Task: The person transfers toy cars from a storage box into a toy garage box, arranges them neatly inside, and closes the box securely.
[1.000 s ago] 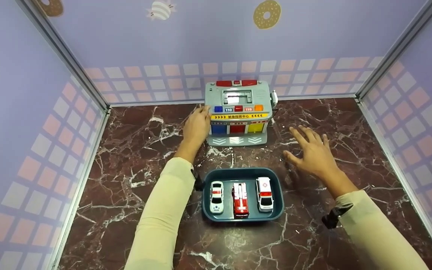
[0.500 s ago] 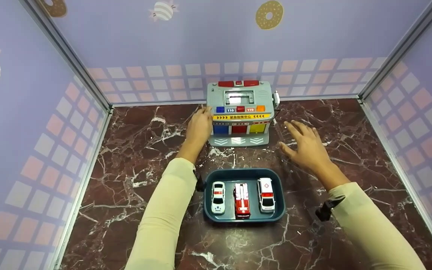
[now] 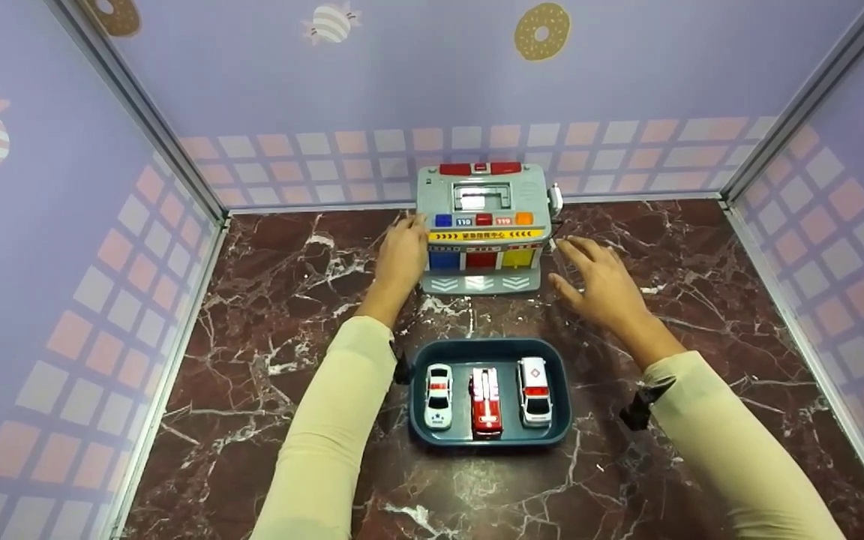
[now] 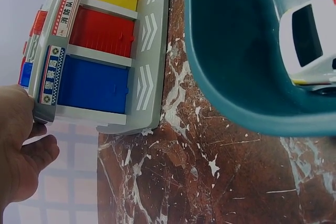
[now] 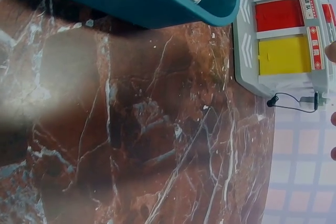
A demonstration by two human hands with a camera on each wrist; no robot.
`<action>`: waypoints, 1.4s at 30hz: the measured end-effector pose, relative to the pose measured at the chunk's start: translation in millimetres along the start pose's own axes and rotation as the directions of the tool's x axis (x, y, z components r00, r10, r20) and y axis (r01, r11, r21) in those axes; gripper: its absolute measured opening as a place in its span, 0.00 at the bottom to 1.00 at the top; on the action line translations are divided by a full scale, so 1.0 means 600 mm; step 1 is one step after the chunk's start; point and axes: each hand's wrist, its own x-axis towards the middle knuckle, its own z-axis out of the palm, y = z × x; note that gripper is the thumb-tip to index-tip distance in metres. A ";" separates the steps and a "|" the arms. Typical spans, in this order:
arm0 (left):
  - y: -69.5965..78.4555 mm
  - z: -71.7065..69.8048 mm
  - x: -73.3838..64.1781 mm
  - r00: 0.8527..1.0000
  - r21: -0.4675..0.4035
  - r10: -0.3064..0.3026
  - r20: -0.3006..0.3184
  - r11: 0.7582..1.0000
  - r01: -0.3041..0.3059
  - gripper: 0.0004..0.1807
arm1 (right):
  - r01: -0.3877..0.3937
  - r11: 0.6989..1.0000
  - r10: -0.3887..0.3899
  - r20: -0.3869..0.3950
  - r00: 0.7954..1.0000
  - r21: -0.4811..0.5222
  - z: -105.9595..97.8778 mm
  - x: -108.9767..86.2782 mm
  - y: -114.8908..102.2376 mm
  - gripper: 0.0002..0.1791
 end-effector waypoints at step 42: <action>-0.060 0.076 0.042 0.996 -0.020 0.053 -0.067 0.998 -0.054 0.24 | 0.045 0.994 -0.045 0.001 0.999 0.102 0.017 0.078 -0.018 0.31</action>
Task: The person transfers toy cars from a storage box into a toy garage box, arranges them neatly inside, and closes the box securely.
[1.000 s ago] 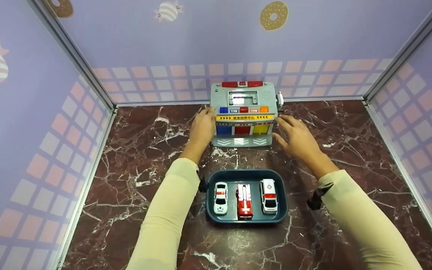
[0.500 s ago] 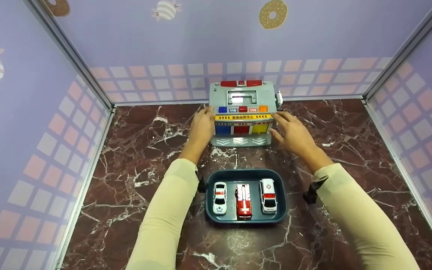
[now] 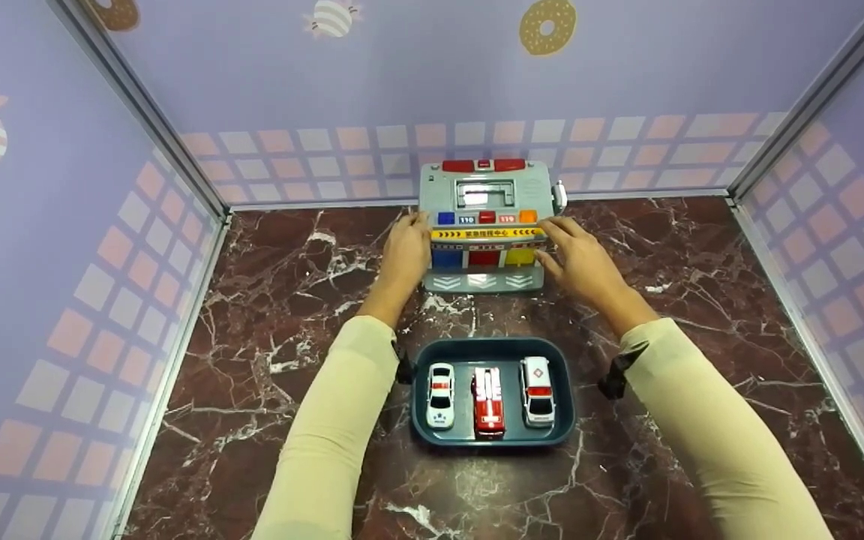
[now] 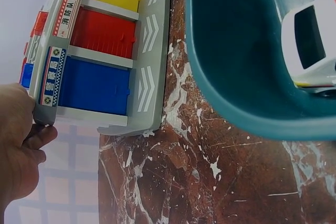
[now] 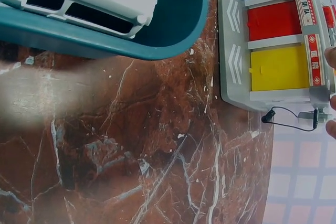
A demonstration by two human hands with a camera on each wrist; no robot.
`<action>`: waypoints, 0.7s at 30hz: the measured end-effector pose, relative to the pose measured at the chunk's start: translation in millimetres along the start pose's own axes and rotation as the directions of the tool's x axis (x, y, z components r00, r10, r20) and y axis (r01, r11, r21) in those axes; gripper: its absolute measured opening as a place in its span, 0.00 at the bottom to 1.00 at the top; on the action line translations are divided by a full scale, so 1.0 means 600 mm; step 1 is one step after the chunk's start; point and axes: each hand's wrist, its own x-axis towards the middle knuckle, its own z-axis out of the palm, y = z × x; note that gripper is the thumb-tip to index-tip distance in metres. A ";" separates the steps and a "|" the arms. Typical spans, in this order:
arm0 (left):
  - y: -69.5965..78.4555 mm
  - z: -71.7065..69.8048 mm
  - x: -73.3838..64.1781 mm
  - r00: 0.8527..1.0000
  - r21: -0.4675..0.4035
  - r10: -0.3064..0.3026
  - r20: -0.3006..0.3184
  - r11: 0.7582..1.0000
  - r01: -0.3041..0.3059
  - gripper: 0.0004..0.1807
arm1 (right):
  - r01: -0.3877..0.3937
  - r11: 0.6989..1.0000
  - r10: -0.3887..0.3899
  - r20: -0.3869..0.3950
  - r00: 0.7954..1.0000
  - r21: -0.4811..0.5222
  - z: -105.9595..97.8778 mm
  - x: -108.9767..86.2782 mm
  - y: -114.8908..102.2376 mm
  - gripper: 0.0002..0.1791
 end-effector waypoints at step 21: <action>-0.038 0.038 0.019 0.997 -0.016 -0.050 0.055 0.999 0.051 0.29 | 0.016 1.000 -0.016 -0.031 0.999 0.011 0.003 0.019 0.002 0.29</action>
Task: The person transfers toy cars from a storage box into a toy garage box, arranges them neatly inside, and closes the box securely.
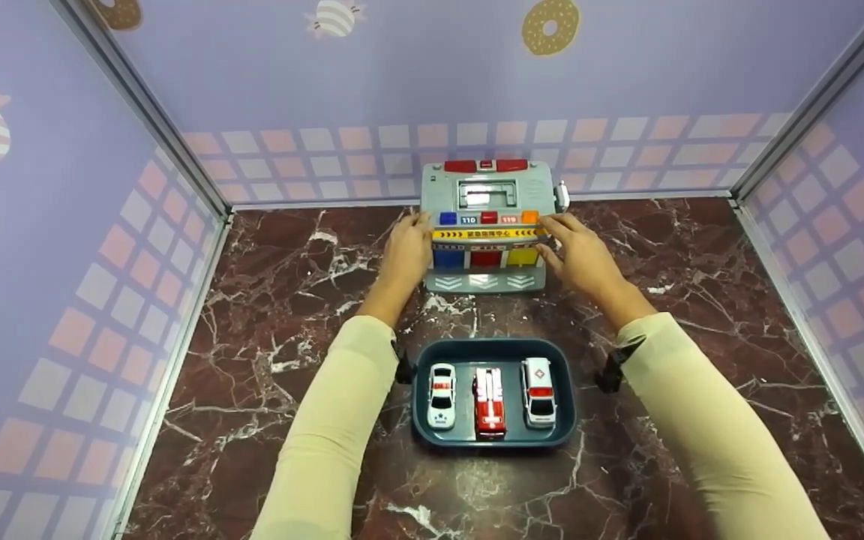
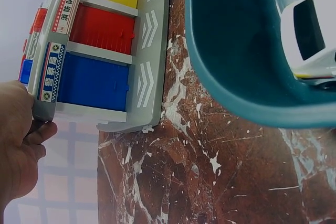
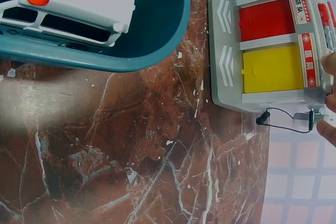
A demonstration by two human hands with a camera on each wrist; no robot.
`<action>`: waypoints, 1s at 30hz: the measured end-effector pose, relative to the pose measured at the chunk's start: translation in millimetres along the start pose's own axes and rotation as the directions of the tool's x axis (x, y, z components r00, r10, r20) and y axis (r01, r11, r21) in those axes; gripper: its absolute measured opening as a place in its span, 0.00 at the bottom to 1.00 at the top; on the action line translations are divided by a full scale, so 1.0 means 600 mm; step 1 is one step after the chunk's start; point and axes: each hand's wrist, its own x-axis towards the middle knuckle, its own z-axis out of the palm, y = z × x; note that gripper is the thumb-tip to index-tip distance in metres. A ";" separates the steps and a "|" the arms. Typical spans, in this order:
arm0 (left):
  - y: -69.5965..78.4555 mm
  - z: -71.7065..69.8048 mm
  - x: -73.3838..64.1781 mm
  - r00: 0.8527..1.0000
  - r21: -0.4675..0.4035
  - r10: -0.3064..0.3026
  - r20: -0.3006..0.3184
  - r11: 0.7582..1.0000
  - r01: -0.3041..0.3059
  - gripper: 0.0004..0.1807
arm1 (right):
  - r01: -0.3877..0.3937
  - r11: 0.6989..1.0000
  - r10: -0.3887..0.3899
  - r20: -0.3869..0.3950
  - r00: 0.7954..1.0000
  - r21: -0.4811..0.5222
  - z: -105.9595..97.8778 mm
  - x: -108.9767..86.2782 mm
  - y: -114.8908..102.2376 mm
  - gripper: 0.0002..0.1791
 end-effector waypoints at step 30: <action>0.099 -0.105 -0.059 0.999 -0.019 0.030 -0.029 0.999 -0.031 0.20 | -0.055 0.997 0.055 -0.006 0.998 -0.056 -0.012 0.030 -0.007 0.21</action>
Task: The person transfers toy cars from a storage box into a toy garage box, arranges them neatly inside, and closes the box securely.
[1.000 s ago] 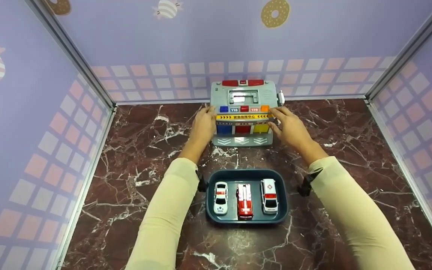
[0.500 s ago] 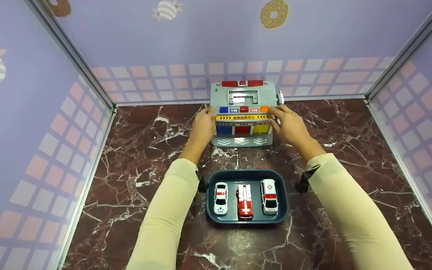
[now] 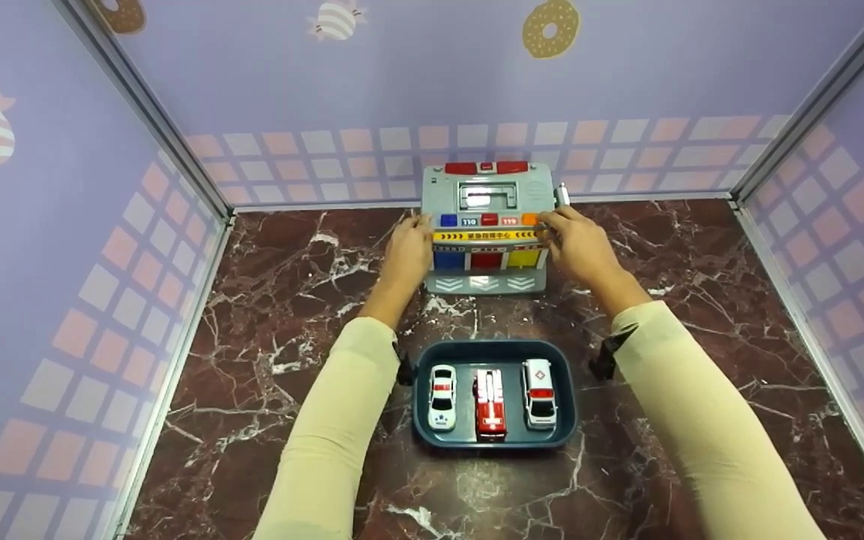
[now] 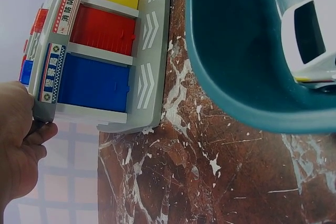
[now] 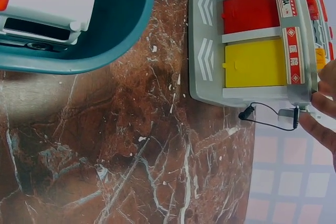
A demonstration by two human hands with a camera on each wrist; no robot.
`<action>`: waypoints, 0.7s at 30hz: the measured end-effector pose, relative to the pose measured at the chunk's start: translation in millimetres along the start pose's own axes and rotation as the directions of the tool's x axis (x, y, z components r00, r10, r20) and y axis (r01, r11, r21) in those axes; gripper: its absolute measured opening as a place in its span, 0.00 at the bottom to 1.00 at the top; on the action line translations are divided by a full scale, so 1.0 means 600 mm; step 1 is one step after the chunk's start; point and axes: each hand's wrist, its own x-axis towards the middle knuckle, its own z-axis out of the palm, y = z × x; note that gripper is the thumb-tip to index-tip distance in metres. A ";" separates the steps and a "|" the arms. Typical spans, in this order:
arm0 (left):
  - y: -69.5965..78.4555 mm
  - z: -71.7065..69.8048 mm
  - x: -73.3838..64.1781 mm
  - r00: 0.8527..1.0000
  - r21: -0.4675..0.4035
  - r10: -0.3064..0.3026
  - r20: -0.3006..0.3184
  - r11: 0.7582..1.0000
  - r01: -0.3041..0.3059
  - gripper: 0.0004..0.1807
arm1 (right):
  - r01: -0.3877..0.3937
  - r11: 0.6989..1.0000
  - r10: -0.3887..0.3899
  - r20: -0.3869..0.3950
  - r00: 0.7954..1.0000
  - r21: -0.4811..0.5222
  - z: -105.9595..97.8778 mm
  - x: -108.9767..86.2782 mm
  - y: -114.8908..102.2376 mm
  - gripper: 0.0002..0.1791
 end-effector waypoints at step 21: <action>0.001 0.002 0.002 0.998 -0.059 -0.058 0.009 0.996 0.059 0.21 | -0.032 0.999 0.031 0.088 0.996 0.012 -0.006 -0.001 0.003 0.42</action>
